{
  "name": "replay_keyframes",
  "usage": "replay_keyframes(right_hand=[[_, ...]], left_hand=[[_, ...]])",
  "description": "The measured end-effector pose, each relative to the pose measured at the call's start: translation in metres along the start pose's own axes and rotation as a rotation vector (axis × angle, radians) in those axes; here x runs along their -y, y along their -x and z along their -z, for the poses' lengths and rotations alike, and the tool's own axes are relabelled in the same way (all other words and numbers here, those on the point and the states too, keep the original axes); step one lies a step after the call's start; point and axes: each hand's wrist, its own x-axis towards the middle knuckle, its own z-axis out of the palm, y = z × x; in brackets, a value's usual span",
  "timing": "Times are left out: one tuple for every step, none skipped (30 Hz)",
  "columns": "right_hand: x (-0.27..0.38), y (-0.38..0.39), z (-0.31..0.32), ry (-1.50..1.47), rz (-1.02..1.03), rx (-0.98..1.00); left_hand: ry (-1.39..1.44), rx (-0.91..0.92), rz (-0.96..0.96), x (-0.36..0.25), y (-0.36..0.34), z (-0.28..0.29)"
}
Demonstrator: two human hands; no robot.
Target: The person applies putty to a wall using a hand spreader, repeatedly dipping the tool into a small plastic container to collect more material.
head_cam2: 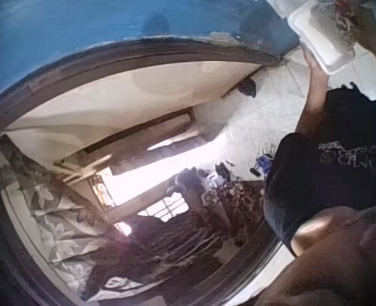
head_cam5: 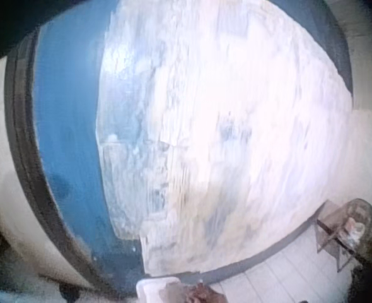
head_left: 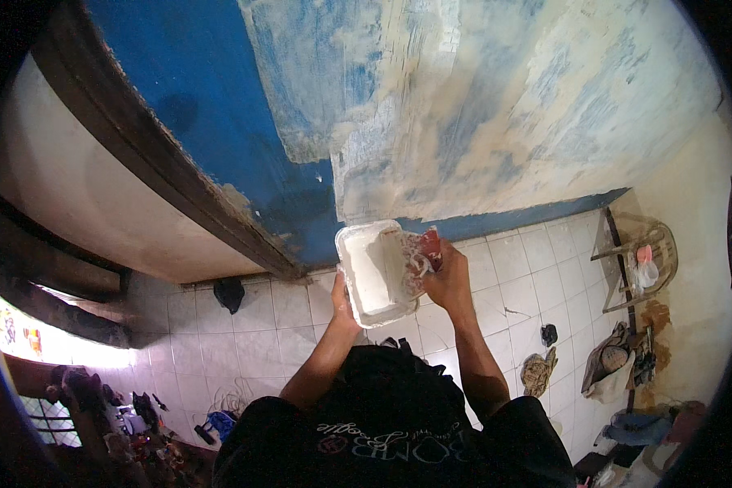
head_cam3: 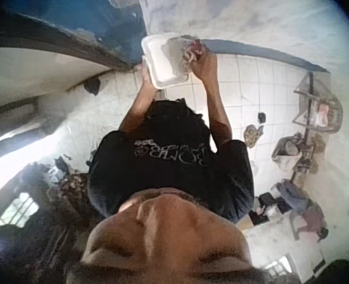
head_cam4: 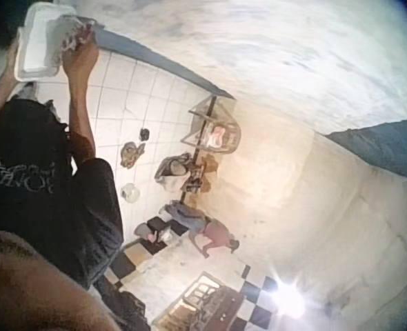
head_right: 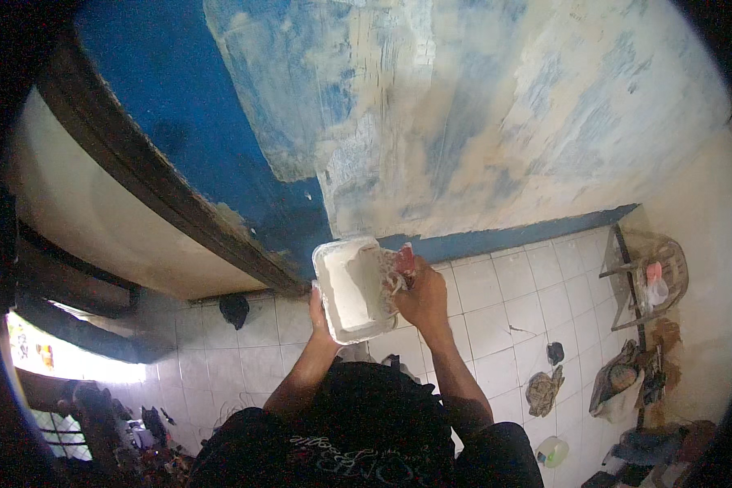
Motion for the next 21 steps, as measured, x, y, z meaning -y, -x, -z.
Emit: replay_keyframes(right_hand=[[0.003,0.003,-0.006,-0.043,-0.021,0.001],[0.006,0.004,-0.011,-0.086,-0.042,-0.004],[0.008,0.006,-0.016,-0.085,-0.05,-0.005],[0.009,0.008,-0.02,-0.131,-0.105,0.035],[0.01,0.01,-0.025,-0.179,-0.16,0.078],[0.008,0.011,-0.031,-0.2,-0.15,0.079],[0.009,0.01,-0.033,-0.201,-0.158,0.08],[0.008,0.008,-0.033,-0.141,-0.138,0.124],[0.008,0.006,-0.032,-0.081,-0.118,0.168],[0.008,0.004,-0.031,-0.081,-0.127,0.168],[0.01,0.0,-0.026,-0.178,-0.058,0.067],[0.012,-0.003,-0.02,-0.275,0.013,-0.034],[0.017,-0.006,-0.011,-0.274,0.011,-0.033],[0.027,-0.009,-0.001,-0.11,-0.037,0.009],[0.032,-0.012,0.008,0.062,-0.094,0.035],[0.035,-0.013,0.012,0.14,-0.076,0.05],[0.037,-0.015,0.013,0.144,-0.075,0.048],[0.039,-0.018,0.013,0.166,-0.05,0.047],[0.041,-0.021,0.012,0.187,-0.025,0.046],[0.046,-0.025,0.011,0.191,-0.023,0.048],[0.052,-0.03,0.01,0.247,0.005,0.041]], left_hand=[[-0.064,-0.029,-0.008,0.0,-0.001,-0.003],[-0.001,-0.057,0.039,-0.002,-0.004,-0.002],[-0.002,-0.06,0.047,-0.002,-0.006,-0.002],[0.018,-0.043,0.084,-0.002,-0.008,-0.002],[0.039,-0.029,0.119,-0.002,-0.009,-0.002],[0.039,-0.035,0.124,0.0,-0.012,0.003],[-0.031,-0.029,0.125,0.003,-0.016,0.013],[-0.1,-0.02,0.129,0.003,-0.019,0.01],[-0.099,-0.024,0.137,0.003,-0.019,0.006],[-0.011,0.012,0.107,0.004,-0.02,0.003],[0.078,0.052,0.073,0.002,-0.02,-0.006],[0.132,0.107,0.073,-0.002,-0.018,-0.008],[0.133,0.105,0.074,-0.003,-0.021,-0.007],[0.141,0.115,-0.001,-0.006,-0.021,-0.005],[0.149,0.131,-0.058,-0.007,-0.025,-0.008],[0.078,0.073,-0.072,-0.008,-0.023,-0.011],[0.082,0.076,-0.072,-0.007,-0.024,-0.012],[0.027,0.067,-0.081,-0.005,-0.024,-0.013],[-0.027,0.057,-0.09,-0.004,-0.025,-0.014],[-0.022,0.058,-0.092,-0.001,-0.026,-0.013],[0.027,0.046,-0.095,0.002,-0.028,-0.011]])
